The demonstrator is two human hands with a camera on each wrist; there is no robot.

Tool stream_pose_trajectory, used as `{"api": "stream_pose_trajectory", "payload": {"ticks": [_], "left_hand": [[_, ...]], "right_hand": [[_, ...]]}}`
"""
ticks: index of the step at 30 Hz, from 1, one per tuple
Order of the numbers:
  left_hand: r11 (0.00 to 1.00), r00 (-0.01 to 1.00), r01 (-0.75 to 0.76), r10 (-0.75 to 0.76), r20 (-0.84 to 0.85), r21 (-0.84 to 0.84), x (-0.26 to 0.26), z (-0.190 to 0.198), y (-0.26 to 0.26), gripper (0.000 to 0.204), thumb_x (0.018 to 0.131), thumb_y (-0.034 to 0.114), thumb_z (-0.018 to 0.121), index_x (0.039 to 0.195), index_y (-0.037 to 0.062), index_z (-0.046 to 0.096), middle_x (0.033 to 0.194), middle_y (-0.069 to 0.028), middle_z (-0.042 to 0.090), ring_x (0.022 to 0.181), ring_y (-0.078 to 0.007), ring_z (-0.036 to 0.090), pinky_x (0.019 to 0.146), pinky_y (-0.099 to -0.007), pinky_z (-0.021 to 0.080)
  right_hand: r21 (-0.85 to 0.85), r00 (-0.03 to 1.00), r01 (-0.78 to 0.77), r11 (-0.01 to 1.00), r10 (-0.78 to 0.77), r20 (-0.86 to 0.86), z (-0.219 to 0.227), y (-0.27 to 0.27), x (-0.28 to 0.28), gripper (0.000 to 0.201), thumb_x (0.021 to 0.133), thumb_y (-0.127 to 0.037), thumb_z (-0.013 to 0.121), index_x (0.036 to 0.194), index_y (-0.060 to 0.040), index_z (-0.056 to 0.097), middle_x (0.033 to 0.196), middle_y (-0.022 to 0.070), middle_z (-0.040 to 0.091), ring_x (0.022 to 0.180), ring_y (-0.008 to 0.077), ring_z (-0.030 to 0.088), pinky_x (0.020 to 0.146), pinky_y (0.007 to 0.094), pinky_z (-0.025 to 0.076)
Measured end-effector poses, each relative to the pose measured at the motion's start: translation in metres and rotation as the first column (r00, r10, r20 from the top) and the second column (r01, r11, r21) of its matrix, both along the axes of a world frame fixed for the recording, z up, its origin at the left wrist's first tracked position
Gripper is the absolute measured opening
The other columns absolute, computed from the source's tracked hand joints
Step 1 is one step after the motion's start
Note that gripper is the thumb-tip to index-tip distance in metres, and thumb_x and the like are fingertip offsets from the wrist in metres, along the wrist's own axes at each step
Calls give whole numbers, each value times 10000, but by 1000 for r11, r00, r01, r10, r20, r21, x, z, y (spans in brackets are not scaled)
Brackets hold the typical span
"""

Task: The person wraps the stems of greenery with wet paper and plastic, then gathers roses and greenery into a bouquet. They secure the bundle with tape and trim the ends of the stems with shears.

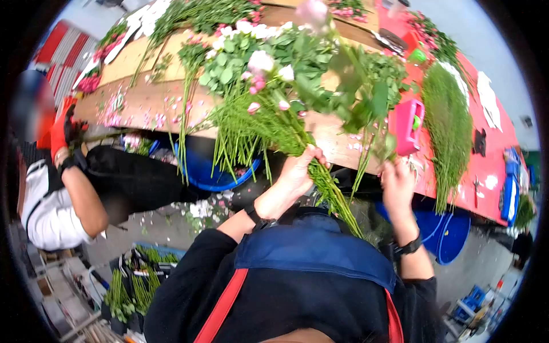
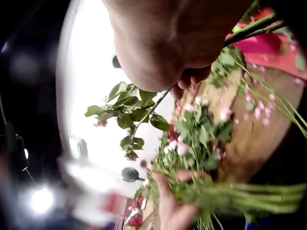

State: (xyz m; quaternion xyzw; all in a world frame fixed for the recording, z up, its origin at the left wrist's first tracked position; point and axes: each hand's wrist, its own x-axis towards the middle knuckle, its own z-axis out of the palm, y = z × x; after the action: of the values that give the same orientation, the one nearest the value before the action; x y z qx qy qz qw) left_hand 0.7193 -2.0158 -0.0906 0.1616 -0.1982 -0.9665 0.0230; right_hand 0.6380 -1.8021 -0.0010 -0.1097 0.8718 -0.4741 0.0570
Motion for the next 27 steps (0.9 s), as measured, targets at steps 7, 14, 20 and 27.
{"api": "stream_pose_trajectory", "payload": {"ticks": [7, 14, 20, 27], "left_hand": [[997, 1000, -18, 19, -12, 74, 24, 12, -3, 435, 833, 279, 705, 1152, 20, 562, 1018, -70, 633, 893, -184, 616, 797, -346, 519], [997, 995, -75, 75, -68, -3, 50, -2, -21, 330, 896, 185, 629, 1182, 39, 555, 1092, -36, 620, 955, -148, 594, 814, -330, 505], [996, 980, -82, 84, -178, 23, 75, -26, -48, 344, 880, 207, 651, 1174, 63, 545, 1055, -26, 610, 990, -153, 566, 850, -320, 488], [987, 956, -162, 153, 251, 15, 116, 2, -101, 244, 883, 103, 638, 1107, 16, 592, 1006, -102, 653, 905, -211, 642, 780, -382, 557]], "right_hand": [[-236, 916, -236, 943, 297, 270, -71, -8, 59, 78, 906, -25, 565, 867, 37, 594, 798, 22, 597, 587, 41, 519, 520, 189, 443], [-144, 869, -457, 878, 475, 139, -60, -44, 70, 44, 882, 15, 561, 850, 38, 578, 721, 26, 521, 583, 77, 529, 531, 216, 437], [148, 758, -627, 765, 643, -107, -53, -90, 77, 122, 818, -11, 596, 934, 24, 607, 791, 173, 584, 682, 353, 592, 606, 388, 486], [-49, 503, -848, 528, 830, 241, -56, -170, 36, 369, 896, -386, 583, 848, -27, 653, 773, 82, 654, 695, 223, 637, 616, 332, 516]]}}
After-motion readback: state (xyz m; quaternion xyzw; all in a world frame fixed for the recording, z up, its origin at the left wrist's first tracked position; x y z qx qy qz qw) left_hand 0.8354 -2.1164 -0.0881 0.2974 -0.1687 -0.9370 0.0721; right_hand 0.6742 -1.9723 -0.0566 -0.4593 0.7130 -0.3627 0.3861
